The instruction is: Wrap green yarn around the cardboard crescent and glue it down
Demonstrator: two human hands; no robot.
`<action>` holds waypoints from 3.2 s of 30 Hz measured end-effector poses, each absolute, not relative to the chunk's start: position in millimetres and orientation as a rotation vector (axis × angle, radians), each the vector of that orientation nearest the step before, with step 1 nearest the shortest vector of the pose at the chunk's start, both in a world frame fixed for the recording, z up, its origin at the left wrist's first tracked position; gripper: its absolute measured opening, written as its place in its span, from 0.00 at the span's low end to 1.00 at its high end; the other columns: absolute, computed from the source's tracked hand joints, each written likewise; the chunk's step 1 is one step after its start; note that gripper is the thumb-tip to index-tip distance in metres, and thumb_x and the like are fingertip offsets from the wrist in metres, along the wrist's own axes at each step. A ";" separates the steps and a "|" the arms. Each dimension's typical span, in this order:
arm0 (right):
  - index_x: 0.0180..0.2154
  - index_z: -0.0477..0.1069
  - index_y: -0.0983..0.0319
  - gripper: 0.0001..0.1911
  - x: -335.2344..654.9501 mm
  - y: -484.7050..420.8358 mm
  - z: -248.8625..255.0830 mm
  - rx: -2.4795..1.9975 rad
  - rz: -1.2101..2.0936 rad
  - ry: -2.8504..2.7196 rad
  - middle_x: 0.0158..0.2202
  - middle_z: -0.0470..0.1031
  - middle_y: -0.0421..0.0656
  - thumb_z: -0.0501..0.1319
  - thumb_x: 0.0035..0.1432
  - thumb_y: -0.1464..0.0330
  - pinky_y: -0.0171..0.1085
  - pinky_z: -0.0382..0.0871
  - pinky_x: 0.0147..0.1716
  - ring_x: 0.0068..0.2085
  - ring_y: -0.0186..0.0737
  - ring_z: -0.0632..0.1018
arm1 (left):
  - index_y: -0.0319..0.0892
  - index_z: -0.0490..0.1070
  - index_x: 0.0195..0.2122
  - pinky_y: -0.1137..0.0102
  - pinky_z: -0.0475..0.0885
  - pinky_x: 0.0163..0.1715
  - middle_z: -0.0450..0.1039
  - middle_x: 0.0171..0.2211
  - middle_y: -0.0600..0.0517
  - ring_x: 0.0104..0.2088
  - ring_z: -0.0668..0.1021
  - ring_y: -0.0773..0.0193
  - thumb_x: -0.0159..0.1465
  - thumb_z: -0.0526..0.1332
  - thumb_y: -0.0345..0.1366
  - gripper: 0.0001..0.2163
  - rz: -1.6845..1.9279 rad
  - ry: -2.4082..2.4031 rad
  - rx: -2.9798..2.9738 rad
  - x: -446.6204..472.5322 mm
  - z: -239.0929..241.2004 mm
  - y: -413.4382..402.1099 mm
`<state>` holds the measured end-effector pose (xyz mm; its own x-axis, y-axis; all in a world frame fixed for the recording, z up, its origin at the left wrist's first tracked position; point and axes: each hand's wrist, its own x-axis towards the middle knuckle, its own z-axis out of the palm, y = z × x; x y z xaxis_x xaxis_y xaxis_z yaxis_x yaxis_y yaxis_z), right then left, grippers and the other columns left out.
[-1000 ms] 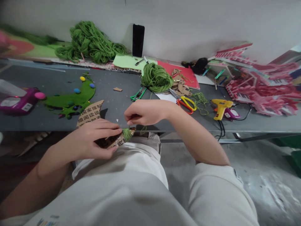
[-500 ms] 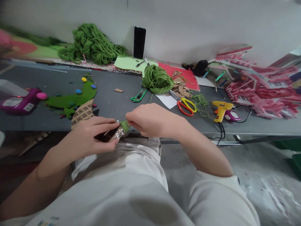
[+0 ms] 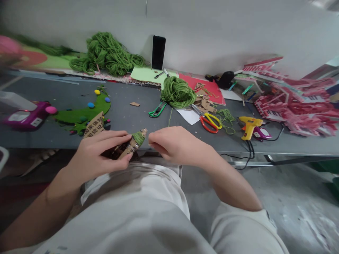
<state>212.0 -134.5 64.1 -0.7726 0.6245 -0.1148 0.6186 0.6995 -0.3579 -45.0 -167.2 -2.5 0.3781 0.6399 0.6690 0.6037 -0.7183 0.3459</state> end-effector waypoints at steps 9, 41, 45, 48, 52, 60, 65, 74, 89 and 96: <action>0.35 0.70 0.64 0.12 221.3 -127.8 48.2 -0.838 0.833 -2.669 0.29 0.69 0.40 0.54 0.71 0.67 0.32 0.55 0.32 0.30 0.32 0.63 | 0.39 0.80 0.47 0.62 0.82 0.48 0.83 0.46 0.41 0.41 0.85 0.55 0.54 0.71 0.33 0.18 1.418 1.044 2.518 -48.7 -5.0 -166.9; 0.36 0.78 0.64 0.10 179.0 -76.4 84.4 -0.615 0.835 -3.101 0.31 0.78 0.42 0.58 0.65 0.73 0.35 0.55 0.32 0.29 0.33 0.67 | 0.44 0.78 0.48 0.57 0.78 0.48 0.82 0.44 0.45 0.40 0.82 0.55 0.59 0.67 0.33 0.14 0.978 0.722 2.727 -47.3 6.3 -163.9; 0.36 0.77 0.62 0.10 176.7 -83.4 87.3 -0.764 0.682 -3.164 0.31 0.78 0.43 0.57 0.64 0.73 0.35 0.52 0.30 0.29 0.33 0.67 | 0.40 0.78 0.45 0.58 0.77 0.46 0.82 0.43 0.42 0.40 0.83 0.54 0.61 0.67 0.35 0.11 0.930 0.741 2.776 -44.4 6.0 -161.0; 0.37 0.76 0.62 0.09 176.3 -92.8 90.0 -0.889 0.470 -3.167 0.33 0.78 0.44 0.56 0.65 0.72 0.35 0.51 0.30 0.30 0.35 0.69 | 0.38 0.78 0.43 0.58 0.78 0.43 0.82 0.43 0.40 0.39 0.83 0.53 0.62 0.66 0.37 0.11 0.945 0.814 2.788 -44.5 4.9 -159.0; 0.37 0.74 0.63 0.07 176.9 -110.6 92.2 -1.027 0.131 -3.136 0.34 0.78 0.48 0.57 0.64 0.73 0.37 0.48 0.29 0.32 0.38 0.72 | 0.36 0.80 0.44 0.59 0.80 0.43 0.82 0.42 0.39 0.40 0.84 0.51 0.60 0.67 0.35 0.13 1.071 0.984 2.725 -44.9 5.5 -159.4; 0.35 0.70 0.63 0.06 190.8 -145.7 84.0 -1.107 -0.002 -2.981 0.30 0.76 0.47 0.56 0.65 0.72 0.38 0.47 0.28 0.30 0.39 0.70 | 0.33 0.81 0.44 0.63 0.82 0.43 0.83 0.43 0.38 0.39 0.85 0.53 0.59 0.67 0.37 0.15 1.251 1.153 2.580 -41.2 10.3 -165.3; 0.36 0.71 0.64 0.10 213.1 -141.2 65.7 -0.891 0.549 -2.704 0.30 0.74 0.42 0.54 0.70 0.70 0.33 0.56 0.31 0.30 0.32 0.68 | 0.33 0.81 0.43 0.64 0.82 0.44 0.83 0.43 0.39 0.37 0.85 0.55 0.56 0.70 0.35 0.15 1.393 1.139 2.523 -38.8 8.3 -166.5; 0.38 0.76 0.69 0.18 227.5 -92.5 21.3 -0.671 1.568 -2.306 0.28 0.72 0.41 0.63 0.67 0.58 0.30 0.66 0.31 0.30 0.30 0.69 | 0.35 0.81 0.44 0.67 0.81 0.48 0.83 0.44 0.39 0.40 0.86 0.57 0.52 0.71 0.33 0.17 1.471 0.957 2.473 -45.0 0.9 -165.4; 0.35 0.75 0.70 0.17 182.4 -33.0 35.9 -0.374 1.682 -2.952 0.27 0.73 0.40 0.62 0.67 0.60 0.29 0.63 0.31 0.29 0.29 0.70 | 0.39 0.78 0.47 0.61 0.79 0.47 0.83 0.44 0.42 0.41 0.84 0.56 0.58 0.68 0.32 0.15 1.048 0.594 2.595 -47.6 3.1 -161.1; 0.33 0.76 0.67 0.10 168.8 -53.3 62.5 -0.690 1.079 -3.194 0.25 0.74 0.40 0.60 0.65 0.69 0.31 0.56 0.30 0.27 0.30 0.66 | 0.42 0.79 0.37 0.62 0.77 0.42 0.82 0.38 0.45 0.38 0.83 0.55 0.60 0.65 0.35 0.06 0.741 0.887 2.697 -42.1 -3.1 -158.6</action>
